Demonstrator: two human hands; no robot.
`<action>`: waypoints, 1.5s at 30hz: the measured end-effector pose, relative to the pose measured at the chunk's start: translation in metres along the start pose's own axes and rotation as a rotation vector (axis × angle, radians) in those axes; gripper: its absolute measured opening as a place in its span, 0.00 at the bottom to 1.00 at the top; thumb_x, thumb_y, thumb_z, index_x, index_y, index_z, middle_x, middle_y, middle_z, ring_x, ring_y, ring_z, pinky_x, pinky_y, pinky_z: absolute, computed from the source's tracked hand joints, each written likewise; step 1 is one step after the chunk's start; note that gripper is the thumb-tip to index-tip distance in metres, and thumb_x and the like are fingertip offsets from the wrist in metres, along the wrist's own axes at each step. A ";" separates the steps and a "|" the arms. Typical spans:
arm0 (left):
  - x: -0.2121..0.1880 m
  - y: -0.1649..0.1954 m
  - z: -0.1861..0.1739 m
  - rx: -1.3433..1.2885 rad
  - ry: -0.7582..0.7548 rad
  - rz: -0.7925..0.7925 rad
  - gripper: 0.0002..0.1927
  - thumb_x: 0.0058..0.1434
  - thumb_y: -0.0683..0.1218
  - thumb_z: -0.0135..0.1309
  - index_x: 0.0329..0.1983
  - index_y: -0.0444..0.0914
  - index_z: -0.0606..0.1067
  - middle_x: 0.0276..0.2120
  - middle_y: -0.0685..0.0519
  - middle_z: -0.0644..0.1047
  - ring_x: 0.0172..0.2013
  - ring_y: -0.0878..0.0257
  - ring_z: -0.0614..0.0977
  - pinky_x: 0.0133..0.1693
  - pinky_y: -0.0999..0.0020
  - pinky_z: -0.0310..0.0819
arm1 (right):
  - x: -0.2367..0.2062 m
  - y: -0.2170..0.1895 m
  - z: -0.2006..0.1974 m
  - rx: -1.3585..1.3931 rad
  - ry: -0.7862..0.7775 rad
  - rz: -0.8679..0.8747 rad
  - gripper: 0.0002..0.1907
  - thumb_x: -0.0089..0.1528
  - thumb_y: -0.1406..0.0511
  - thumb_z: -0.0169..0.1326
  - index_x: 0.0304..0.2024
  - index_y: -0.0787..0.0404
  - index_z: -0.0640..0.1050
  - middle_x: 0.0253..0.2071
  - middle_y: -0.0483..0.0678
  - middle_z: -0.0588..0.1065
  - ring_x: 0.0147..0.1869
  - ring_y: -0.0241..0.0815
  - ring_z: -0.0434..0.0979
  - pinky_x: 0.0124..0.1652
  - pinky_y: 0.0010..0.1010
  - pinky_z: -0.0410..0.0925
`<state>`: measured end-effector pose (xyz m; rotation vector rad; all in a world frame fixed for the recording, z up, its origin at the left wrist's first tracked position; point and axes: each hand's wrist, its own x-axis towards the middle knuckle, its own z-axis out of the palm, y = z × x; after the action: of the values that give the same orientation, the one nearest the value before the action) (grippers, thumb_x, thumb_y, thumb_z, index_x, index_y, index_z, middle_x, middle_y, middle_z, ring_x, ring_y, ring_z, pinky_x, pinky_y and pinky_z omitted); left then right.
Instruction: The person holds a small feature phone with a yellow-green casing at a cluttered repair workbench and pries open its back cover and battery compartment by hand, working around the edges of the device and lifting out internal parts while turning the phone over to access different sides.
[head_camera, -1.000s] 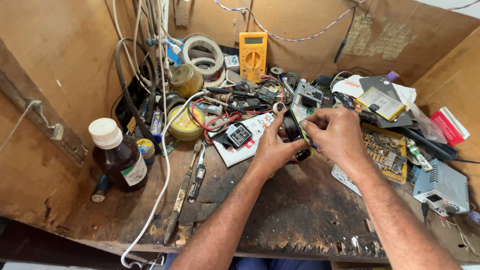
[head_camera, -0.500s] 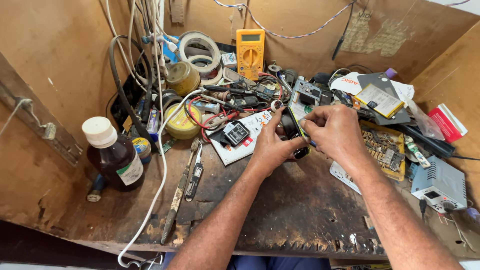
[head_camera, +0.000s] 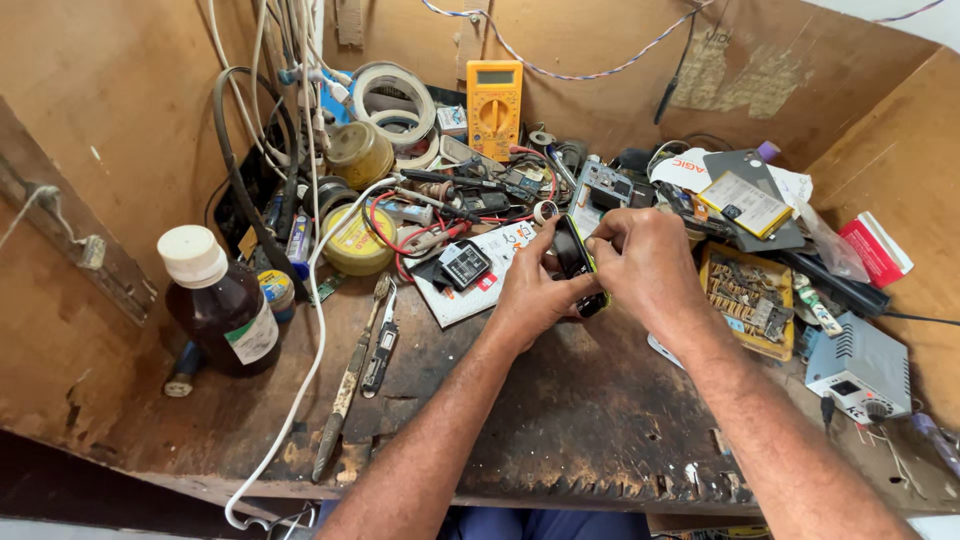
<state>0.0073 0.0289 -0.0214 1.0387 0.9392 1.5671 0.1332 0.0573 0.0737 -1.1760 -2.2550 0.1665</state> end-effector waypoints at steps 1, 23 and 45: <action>0.000 -0.001 0.000 -0.005 0.009 -0.005 0.53 0.50 0.44 0.68 0.77 0.34 0.56 0.37 0.50 0.80 0.32 0.66 0.82 0.25 0.68 0.82 | -0.001 0.001 0.001 -0.013 0.000 -0.036 0.07 0.56 0.69 0.60 0.34 0.69 0.83 0.27 0.61 0.79 0.28 0.48 0.82 0.32 0.38 0.72; -0.002 0.001 0.002 -0.030 0.088 -0.060 0.51 0.49 0.41 0.66 0.76 0.38 0.57 0.31 0.52 0.78 0.26 0.66 0.80 0.22 0.68 0.80 | -0.002 -0.017 0.002 -0.228 -0.044 -0.205 0.04 0.59 0.71 0.58 0.32 0.68 0.81 0.29 0.64 0.77 0.38 0.63 0.80 0.39 0.49 0.71; -0.007 0.008 -0.002 -0.095 -0.005 -0.010 0.53 0.49 0.38 0.67 0.78 0.37 0.55 0.41 0.44 0.81 0.34 0.63 0.83 0.27 0.69 0.80 | 0.017 0.015 -0.011 0.658 -0.368 0.525 0.08 0.61 0.66 0.62 0.32 0.67 0.81 0.18 0.45 0.72 0.16 0.30 0.66 0.15 0.23 0.56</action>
<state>0.0035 0.0199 -0.0156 0.9696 0.8572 1.5843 0.1423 0.0781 0.0844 -1.3886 -1.8612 1.3083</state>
